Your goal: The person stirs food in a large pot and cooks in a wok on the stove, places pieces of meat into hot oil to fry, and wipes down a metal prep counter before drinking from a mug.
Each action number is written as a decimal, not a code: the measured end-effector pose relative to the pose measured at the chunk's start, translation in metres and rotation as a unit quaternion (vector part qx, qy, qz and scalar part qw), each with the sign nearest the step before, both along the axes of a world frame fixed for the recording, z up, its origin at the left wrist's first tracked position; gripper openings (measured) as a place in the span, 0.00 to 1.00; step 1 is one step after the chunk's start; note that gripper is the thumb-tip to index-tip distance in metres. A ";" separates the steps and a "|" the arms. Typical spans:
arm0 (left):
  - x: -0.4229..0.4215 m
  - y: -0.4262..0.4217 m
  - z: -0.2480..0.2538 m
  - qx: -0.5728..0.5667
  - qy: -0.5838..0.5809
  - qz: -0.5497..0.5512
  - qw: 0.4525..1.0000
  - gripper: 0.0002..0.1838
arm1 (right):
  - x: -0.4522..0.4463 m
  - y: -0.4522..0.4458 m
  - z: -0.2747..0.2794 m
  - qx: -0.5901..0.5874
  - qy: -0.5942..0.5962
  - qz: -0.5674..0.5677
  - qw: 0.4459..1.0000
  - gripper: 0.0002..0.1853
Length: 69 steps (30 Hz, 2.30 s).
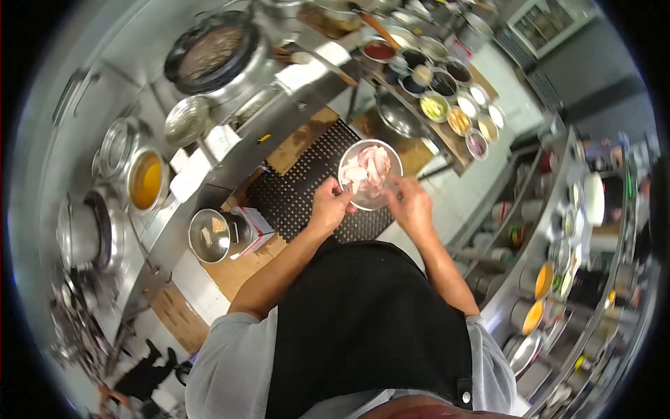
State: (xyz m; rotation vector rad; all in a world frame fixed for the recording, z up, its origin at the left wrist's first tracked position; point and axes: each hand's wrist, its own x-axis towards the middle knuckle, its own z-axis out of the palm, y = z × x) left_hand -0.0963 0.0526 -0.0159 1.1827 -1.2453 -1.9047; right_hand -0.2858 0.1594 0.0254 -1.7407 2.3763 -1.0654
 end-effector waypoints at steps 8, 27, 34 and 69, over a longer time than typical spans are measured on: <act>0.074 -0.102 0.018 -0.088 -0.062 0.045 0.993 0.13 | 0.069 -0.163 -0.005 0.108 -0.002 0.132 0.985 0.21; 0.117 -0.342 0.031 -0.063 -0.187 0.411 0.890 0.10 | 0.150 -0.554 -0.004 0.110 -0.051 0.481 0.869 0.23; 0.109 -0.354 0.026 -0.001 -0.148 0.535 0.832 0.10 | 0.149 -0.626 -0.003 0.208 -0.169 0.575 0.773 0.15; 0.113 -0.281 0.006 0.067 -0.045 0.602 0.794 0.16 | 0.166 -0.826 0.019 -0.007 0.135 0.519 0.844 0.10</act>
